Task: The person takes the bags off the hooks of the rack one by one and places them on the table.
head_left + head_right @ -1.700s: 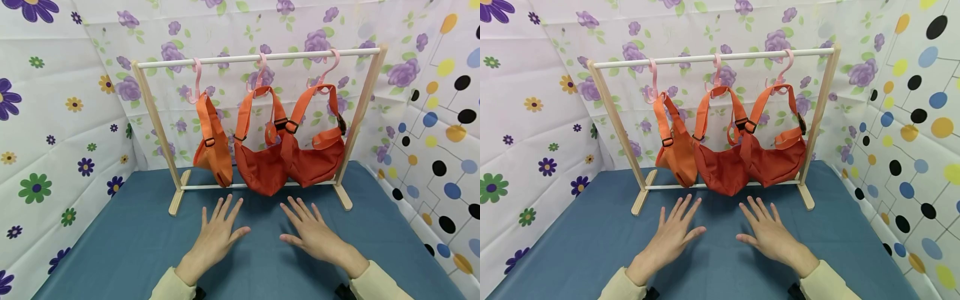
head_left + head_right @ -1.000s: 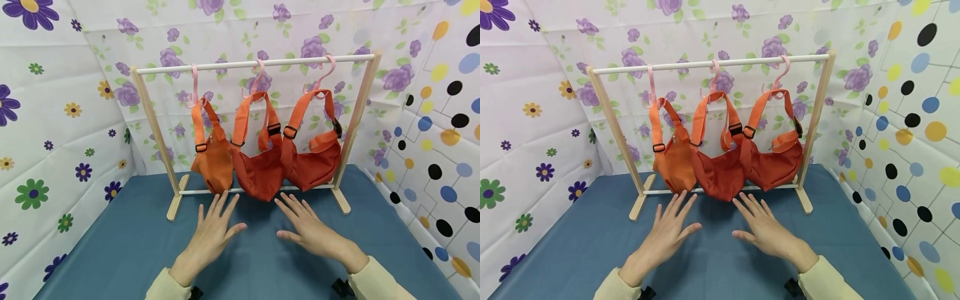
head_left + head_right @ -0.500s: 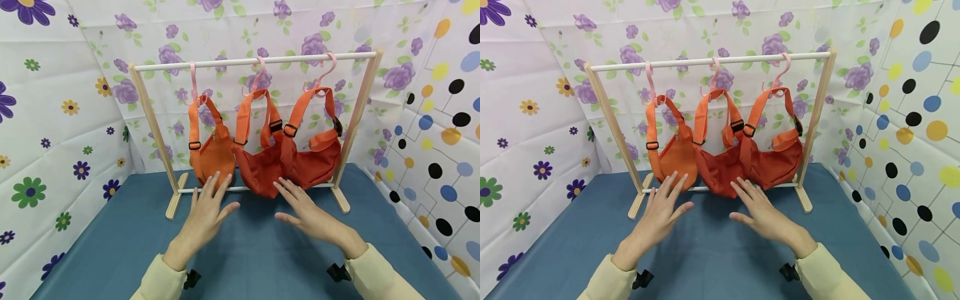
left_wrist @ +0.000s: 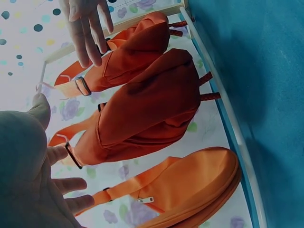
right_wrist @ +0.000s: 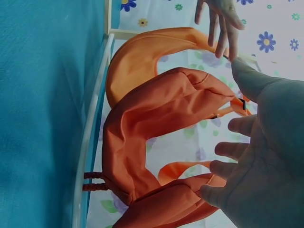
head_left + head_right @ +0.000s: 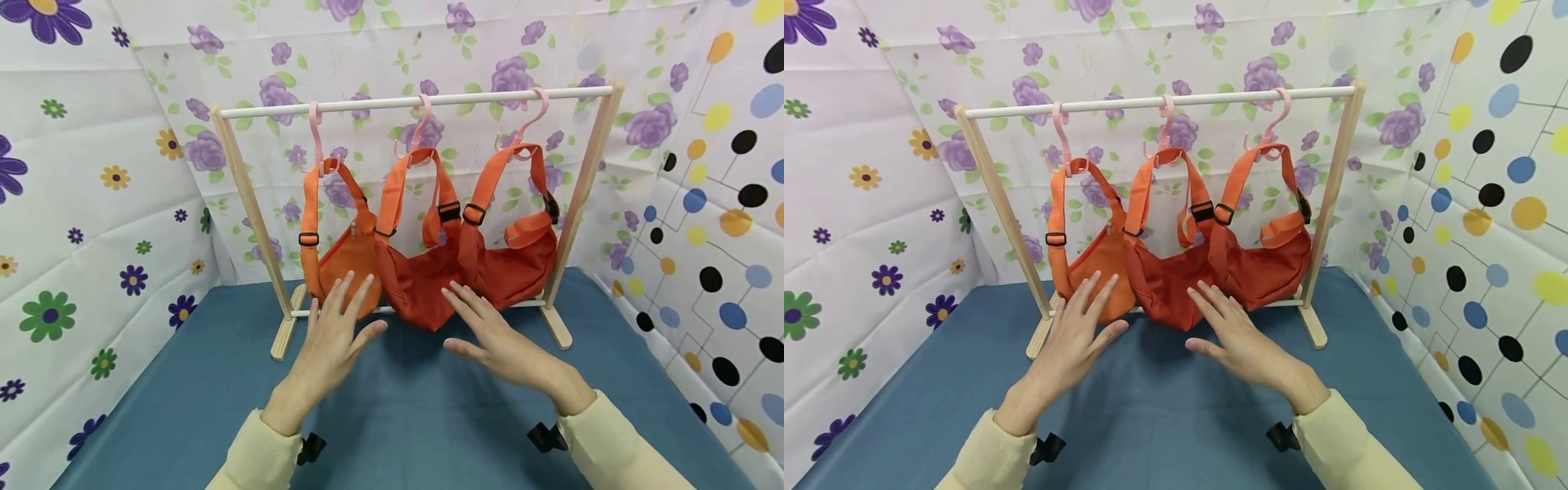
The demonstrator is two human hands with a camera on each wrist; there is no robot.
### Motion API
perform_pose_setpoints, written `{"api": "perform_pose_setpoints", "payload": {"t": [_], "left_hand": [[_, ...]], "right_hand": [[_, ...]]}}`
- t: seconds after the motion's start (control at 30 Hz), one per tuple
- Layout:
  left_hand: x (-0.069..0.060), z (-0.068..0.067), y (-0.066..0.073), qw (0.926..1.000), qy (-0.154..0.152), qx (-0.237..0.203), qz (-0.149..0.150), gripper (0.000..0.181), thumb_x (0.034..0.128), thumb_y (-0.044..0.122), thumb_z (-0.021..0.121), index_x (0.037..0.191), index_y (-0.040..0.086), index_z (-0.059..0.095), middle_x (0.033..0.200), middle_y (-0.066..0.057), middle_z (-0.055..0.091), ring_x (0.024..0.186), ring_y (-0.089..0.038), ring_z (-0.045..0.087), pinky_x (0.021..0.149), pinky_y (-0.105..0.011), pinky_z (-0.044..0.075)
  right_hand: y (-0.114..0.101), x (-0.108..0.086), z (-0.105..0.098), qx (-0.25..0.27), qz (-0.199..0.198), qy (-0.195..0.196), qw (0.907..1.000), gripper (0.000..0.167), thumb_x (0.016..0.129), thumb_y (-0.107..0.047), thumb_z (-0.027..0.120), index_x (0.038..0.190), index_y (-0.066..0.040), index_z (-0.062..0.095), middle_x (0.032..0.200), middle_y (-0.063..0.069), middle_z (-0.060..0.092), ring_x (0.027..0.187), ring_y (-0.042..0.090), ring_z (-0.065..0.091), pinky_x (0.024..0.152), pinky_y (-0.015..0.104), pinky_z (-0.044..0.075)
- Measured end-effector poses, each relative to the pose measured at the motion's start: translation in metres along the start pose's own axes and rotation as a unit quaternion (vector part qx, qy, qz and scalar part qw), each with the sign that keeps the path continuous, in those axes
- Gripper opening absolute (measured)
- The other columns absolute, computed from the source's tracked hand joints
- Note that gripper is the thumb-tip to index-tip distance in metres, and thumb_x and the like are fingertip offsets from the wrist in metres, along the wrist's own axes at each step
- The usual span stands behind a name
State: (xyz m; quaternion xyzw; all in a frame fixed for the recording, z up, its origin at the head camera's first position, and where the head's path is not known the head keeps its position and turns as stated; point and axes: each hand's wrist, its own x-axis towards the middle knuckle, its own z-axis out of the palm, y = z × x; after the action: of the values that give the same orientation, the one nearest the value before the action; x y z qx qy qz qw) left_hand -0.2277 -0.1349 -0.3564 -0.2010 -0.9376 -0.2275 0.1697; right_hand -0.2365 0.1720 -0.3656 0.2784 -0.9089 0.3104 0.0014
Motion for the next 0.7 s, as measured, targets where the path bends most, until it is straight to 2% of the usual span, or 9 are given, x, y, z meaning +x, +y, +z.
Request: {"api": "perform_pose_setpoints", "payload": {"t": [0.2, 0.33, 0.7], "left_hand": [[0.003, -0.004, 0.001, 1.0000, 0.004, 0.000, -0.003, 0.079, 0.1032, 0.057, 0.055, 0.168, 0.028, 0.021, 0.173, -0.011, 0.015, 0.159, -0.035, 0.011, 0.119, -0.073, 0.005], [0.006, -0.006, 0.001, 1.0000, 0.007, -0.002, -0.002, 0.078, 0.1035, 0.056, 0.056, 0.168, 0.027, 0.022, 0.173, -0.012, 0.015, 0.159, -0.036, 0.013, 0.119, -0.073, 0.006], [0.014, -0.011, 0.001, 0.9997, 0.025, -0.003, 0.004, 0.075, 0.1052, 0.053, 0.054, 0.167, 0.024, 0.025, 0.172, -0.014, 0.019, 0.157, -0.035, 0.019, 0.119, -0.072, 0.013]], "right_hand": [[-0.002, 0.002, -0.004, -0.005, 0.000, 0.002, 1.0000, 0.086, 0.101, -0.058, 0.058, 0.169, -0.032, 0.012, 0.175, -0.004, 0.001, 0.160, 0.038, 0.000, 0.118, 0.071, 0.018], [-0.001, 0.003, -0.007, -0.012, -0.002, 0.005, 0.9999, 0.085, 0.102, -0.058, 0.057, 0.168, -0.035, 0.010, 0.175, -0.005, 0.001, 0.160, 0.036, 0.000, 0.119, 0.069, 0.018], [-0.002, 0.003, -0.011, 0.001, -0.006, 0.008, 1.0000, 0.084, 0.102, -0.057, 0.057, 0.168, -0.036, 0.009, 0.175, -0.004, 0.000, 0.160, 0.035, -0.003, 0.120, 0.069, 0.019]]}}
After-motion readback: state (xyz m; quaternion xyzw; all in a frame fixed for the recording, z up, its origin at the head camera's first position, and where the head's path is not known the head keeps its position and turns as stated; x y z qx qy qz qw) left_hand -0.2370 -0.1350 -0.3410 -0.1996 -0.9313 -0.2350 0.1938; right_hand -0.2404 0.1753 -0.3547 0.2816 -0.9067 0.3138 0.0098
